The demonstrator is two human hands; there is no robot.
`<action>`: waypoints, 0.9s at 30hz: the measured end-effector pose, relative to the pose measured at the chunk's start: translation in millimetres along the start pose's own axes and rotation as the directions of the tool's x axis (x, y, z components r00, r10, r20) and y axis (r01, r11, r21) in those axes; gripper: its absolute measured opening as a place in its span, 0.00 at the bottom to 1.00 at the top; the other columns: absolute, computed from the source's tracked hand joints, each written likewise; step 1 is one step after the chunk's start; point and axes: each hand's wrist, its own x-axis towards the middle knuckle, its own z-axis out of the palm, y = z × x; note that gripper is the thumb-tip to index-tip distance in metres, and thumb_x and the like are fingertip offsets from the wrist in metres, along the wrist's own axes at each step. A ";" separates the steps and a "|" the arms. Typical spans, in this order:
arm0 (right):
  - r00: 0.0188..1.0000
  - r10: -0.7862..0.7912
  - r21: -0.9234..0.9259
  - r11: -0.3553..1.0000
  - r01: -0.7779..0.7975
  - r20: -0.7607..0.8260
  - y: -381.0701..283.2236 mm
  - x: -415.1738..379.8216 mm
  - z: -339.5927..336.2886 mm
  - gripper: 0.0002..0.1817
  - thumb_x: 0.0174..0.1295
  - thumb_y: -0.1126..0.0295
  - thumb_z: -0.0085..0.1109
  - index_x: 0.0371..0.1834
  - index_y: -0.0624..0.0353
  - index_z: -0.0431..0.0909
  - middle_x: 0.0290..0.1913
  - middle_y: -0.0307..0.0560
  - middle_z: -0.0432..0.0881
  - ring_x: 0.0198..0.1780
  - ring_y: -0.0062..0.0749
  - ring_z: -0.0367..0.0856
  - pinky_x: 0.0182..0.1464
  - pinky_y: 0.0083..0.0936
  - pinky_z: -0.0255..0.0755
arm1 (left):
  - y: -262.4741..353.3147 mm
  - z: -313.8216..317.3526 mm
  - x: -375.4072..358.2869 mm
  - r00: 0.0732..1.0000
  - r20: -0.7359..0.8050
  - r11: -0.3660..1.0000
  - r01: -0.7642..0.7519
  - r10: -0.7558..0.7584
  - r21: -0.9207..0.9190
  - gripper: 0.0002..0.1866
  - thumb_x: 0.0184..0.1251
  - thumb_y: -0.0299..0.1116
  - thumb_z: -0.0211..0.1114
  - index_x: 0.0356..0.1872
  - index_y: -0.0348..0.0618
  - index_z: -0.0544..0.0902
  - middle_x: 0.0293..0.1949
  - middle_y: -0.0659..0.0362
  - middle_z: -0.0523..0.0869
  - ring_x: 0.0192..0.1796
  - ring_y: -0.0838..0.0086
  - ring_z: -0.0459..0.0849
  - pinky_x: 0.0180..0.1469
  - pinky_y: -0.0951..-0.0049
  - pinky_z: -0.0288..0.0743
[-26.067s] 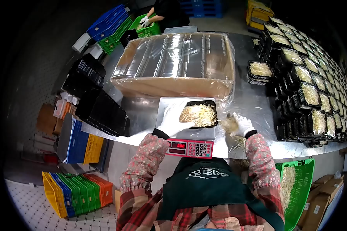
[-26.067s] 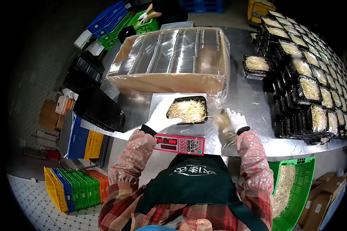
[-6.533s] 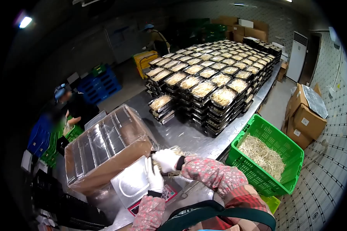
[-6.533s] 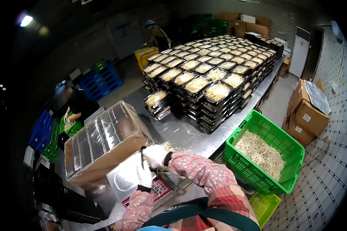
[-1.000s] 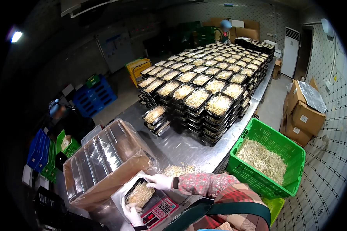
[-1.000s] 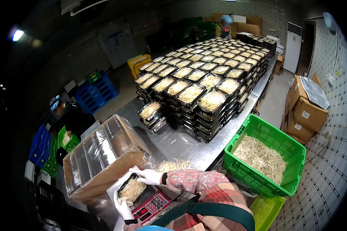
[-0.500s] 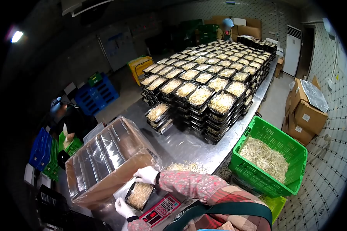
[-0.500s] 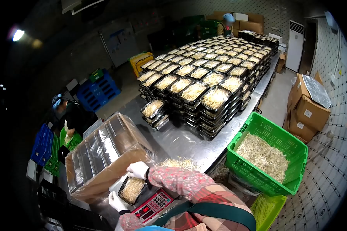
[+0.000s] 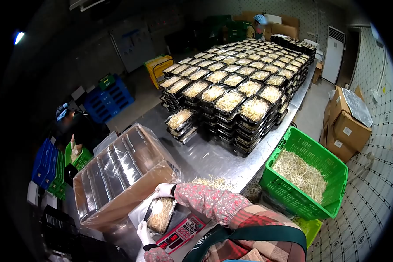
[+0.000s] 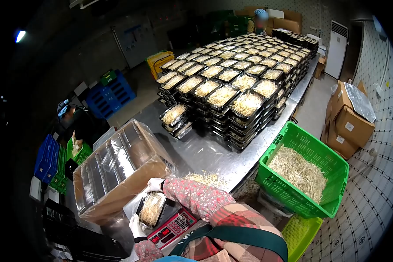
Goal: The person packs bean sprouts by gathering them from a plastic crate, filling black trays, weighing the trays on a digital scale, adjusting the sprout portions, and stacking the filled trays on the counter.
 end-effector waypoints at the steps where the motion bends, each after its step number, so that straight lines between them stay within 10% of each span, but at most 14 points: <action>1: 0.999 0.006 -0.059 0.998 -0.004 0.045 -1.4 2.6 -2.0 0.22 0.57 0.47 0.70 0.36 0.57 0.86 0.36 0.49 0.88 0.41 0.38 0.86 0.47 0.36 0.75 | -2.1 -0.8 2.0 1.000 -0.002 1.000 0.000 0.000 0.000 0.11 0.74 0.37 0.61 0.50 0.43 0.82 0.31 0.67 0.84 0.21 0.82 0.76 0.15 0.78 0.68; 18: 0.998 -0.017 0.186 0.983 0.006 0.058 2.3 9.8 -0.7 0.18 0.52 0.52 0.75 0.25 0.56 0.84 0.26 0.41 0.85 0.30 0.26 0.81 0.36 0.30 0.74 | 1.1 -0.9 -12.8 0.996 0.032 0.997 -0.078 0.077 0.026 0.15 0.71 0.27 0.61 0.57 0.38 0.80 0.35 0.62 0.85 0.21 0.85 0.76 0.17 0.83 0.71; 25: 0.996 -0.049 0.235 0.972 0.031 0.072 18.7 23.2 11.0 0.20 0.55 0.51 0.74 0.23 0.56 0.83 0.24 0.39 0.83 0.28 0.23 0.78 0.34 0.29 0.72 | -9.3 7.3 -29.3 0.969 0.018 0.915 -0.237 0.244 0.325 0.22 0.74 0.30 0.60 0.66 0.39 0.75 0.29 0.68 0.75 0.20 0.88 0.68 0.17 0.84 0.63; 27: 0.975 -0.218 0.214 0.955 0.207 0.029 26.6 24.9 10.9 0.18 0.56 0.53 0.72 0.22 0.56 0.82 0.23 0.37 0.82 0.27 0.22 0.76 0.34 0.29 0.71 | -3.2 12.5 -40.6 0.985 0.019 0.968 -0.170 0.169 0.186 0.21 0.75 0.32 0.59 0.66 0.40 0.76 0.26 0.70 0.73 0.19 0.89 0.66 0.16 0.84 0.60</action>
